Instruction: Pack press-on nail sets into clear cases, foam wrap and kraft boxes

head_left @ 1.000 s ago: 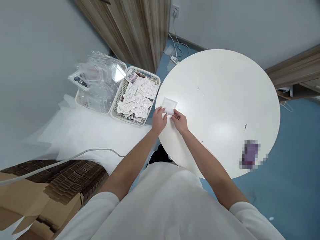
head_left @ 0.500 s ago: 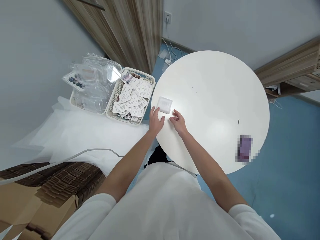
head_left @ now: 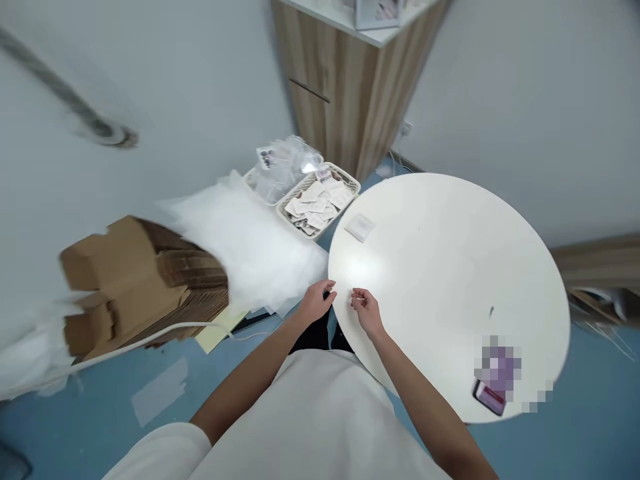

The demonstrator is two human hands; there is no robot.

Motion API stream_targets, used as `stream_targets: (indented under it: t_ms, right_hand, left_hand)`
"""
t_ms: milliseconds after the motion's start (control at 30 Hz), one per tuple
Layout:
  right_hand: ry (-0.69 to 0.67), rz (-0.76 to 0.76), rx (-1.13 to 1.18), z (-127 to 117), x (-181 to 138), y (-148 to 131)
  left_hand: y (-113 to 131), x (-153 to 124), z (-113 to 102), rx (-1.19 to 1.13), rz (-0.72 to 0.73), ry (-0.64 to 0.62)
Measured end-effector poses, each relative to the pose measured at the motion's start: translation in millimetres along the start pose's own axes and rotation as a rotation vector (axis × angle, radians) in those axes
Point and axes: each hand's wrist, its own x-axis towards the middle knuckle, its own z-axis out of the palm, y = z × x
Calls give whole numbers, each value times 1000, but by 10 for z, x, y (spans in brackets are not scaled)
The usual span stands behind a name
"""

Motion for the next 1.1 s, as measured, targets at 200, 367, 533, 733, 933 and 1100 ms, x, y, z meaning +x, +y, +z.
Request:
stream_targets:
  t_ms: [200,367,533,733,933,1100]
  right_hand:
    - [-328,-155,-96,546,-98,-194]
    - [-525,-348,-288,984,-204,-515]
    - [-636,-574,-608,1510,-267,-712]
    - [-618,-926,-806,2547,-454,-996]
    - [-500,-1087,-949,3467,-623,-1167]
    - [-368,-989,-1128,3733,-596,-1153]
  left_hand:
    - [-115,-737,-565,-6,-194,217]
    - [-341,-1183,-1110,69,-315,519]
    - [-626,-1493,-1618,200,-342,737]
    - [-1019,-1758,-2218,426,-330,720]
    - [-1416,-1865,-2634,484,-323,554]
    - [-1627,-1871,-2738,427,-289,457]
